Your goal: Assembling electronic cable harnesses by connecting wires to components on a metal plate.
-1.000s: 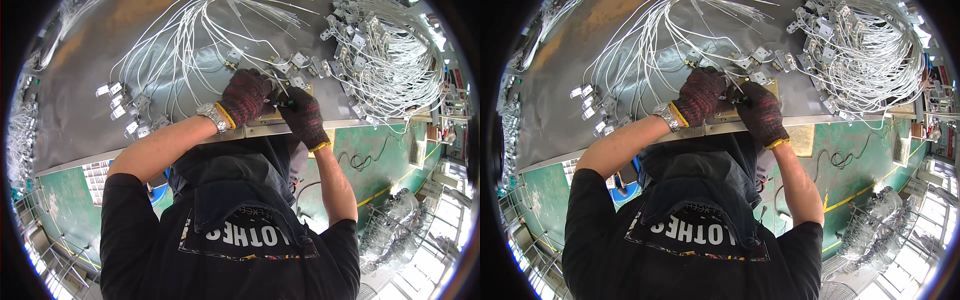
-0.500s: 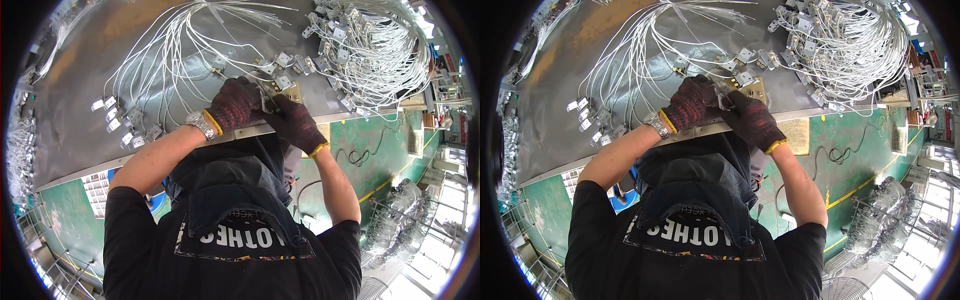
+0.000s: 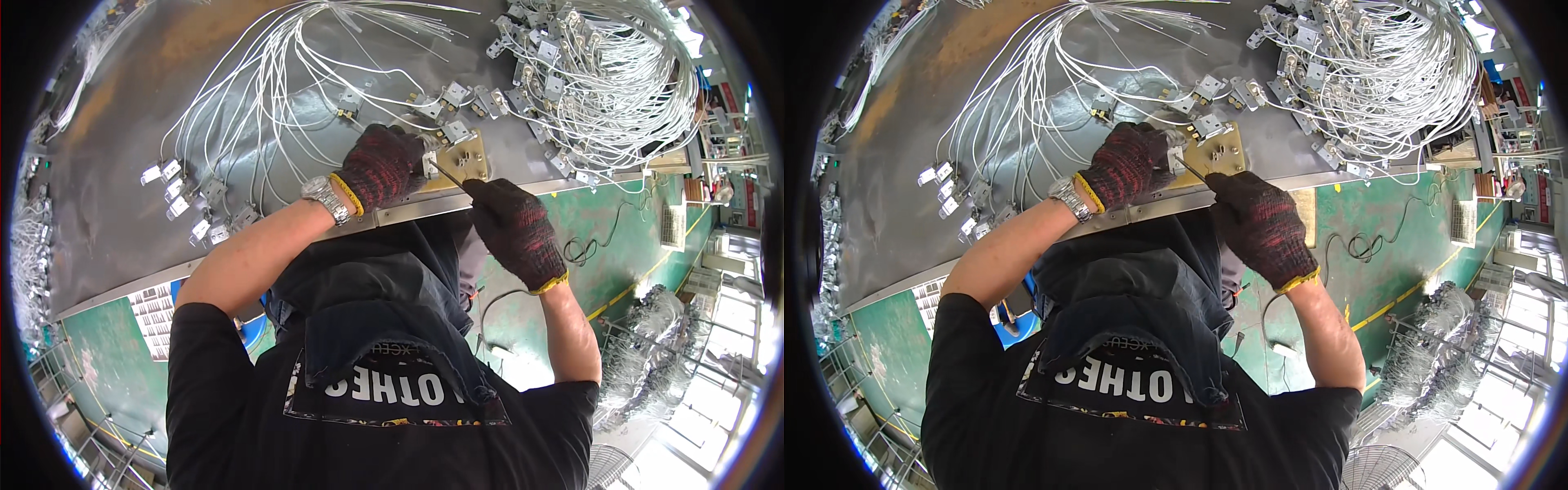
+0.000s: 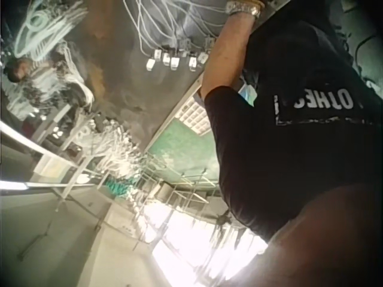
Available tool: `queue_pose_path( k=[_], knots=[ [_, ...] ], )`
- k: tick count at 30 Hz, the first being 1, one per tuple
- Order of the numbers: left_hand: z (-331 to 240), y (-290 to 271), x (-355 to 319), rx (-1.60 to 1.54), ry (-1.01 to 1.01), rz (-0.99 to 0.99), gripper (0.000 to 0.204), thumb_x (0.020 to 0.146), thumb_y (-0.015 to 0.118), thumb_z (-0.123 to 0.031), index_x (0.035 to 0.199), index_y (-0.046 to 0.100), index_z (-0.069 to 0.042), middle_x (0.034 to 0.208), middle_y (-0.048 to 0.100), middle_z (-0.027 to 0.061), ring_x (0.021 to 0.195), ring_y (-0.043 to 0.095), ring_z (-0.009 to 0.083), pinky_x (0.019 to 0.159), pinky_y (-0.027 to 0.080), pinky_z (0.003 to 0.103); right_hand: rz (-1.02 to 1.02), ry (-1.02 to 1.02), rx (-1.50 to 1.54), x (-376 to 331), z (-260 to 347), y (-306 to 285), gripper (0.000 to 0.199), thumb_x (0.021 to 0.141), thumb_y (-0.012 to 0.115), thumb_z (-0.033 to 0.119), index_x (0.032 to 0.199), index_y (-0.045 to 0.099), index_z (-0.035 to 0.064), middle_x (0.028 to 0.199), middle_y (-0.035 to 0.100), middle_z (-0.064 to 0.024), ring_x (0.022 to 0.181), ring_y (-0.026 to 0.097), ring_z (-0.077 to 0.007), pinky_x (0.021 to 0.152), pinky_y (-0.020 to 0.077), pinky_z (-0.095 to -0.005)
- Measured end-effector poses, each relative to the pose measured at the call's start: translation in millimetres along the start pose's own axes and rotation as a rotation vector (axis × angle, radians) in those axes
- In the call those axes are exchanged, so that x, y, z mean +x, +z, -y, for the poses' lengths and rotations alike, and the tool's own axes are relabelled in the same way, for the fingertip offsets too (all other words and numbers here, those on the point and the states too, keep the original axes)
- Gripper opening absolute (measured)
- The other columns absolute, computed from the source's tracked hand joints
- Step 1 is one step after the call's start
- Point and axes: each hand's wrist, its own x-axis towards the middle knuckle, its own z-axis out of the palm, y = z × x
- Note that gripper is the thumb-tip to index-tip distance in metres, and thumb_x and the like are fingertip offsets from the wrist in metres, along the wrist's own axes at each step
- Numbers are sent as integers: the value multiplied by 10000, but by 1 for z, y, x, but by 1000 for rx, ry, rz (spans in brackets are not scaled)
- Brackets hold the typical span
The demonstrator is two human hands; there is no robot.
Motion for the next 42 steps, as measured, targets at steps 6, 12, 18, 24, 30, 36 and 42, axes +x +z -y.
queue_pose_path(
  k=[6, 12, 18, 24, 30, 36, 42],
  knots=[
    [-4, -4, 1, 24, -25, 0, 296, 811, 743, -349, 968, 709, -100, 915, 729, 120, 946, 692, 305, 836, 523, 469, -2, 32, -95, 1, 17, 0, 310, 907, 645, 56, 1211, 693, 24, 943, 686, -198, 862, 689, -351, 771, 544, -415],
    [-8, -6, 9, -17, -98, 73, 261, 828, 715, -318, 960, 704, -93, 867, 724, 129, 898, 697, 312, 786, 529, 470, -115, 18, 1, 1, 2, 22, 303, 935, 644, 82, 1228, 695, 25, 955, 721, -154, 799, 701, -272, 725, 553, -364],
    [-8, -8, 6, 48, -78, 56, 249, 835, 707, -308, 963, 701, -94, 865, 720, 127, 881, 695, 310, 767, 524, 474, 88, 318, 269, 6, -1, 11, 342, 977, 668, 174, 1298, 689, 57, 889, 707, -12, 641, 586, -52, 569, 516, -252],
    [-6, -3, 3, 37, -89, 93, 488, 804, 767, -347, 1231, 664, -134, 957, 722, 116, 937, 674, 338, 796, 526, 486, 88, 434, 403, 2, 5, 8, 340, 975, 668, 175, 1297, 686, 67, 874, 692, -1, 623, 583, -58, 510, 498, -246],
    [-3, -1, -8, 32, 1, -59, 518, 792, 771, -394, 1219, 667, -122, 1039, 711, 152, 938, 671, 364, 823, 529, 496, -14, 488, 622, -4, 11, 6, 353, 931, 702, 93, 1278, 661, 46, 894, 680, -16, 628, 588, -70, 487, 486, -233],
    [-9, -42, -13, -94, -65, 97, 543, 786, 801, -479, 1124, 697, -67, 929, 711, 157, 848, 686, 356, 784, 537, 467, -11, 363, 1011, -10, -33, 42, 310, 872, 713, 26, 1174, 645, 11, 860, 656, -49, 677, 624, -119, 568, 523, -270],
    [-3, -54, -17, -85, -148, 383, 593, 866, 653, -631, 802, 727, -47, 720, 674, 173, 753, 679, 371, 697, 520, 473, -63, 361, 1286, 7, -59, 67, 307, 903, 670, 96, 1189, 635, -9, 820, 646, -68, 712, 643, -168, 648, 525, -297]
  ],
)
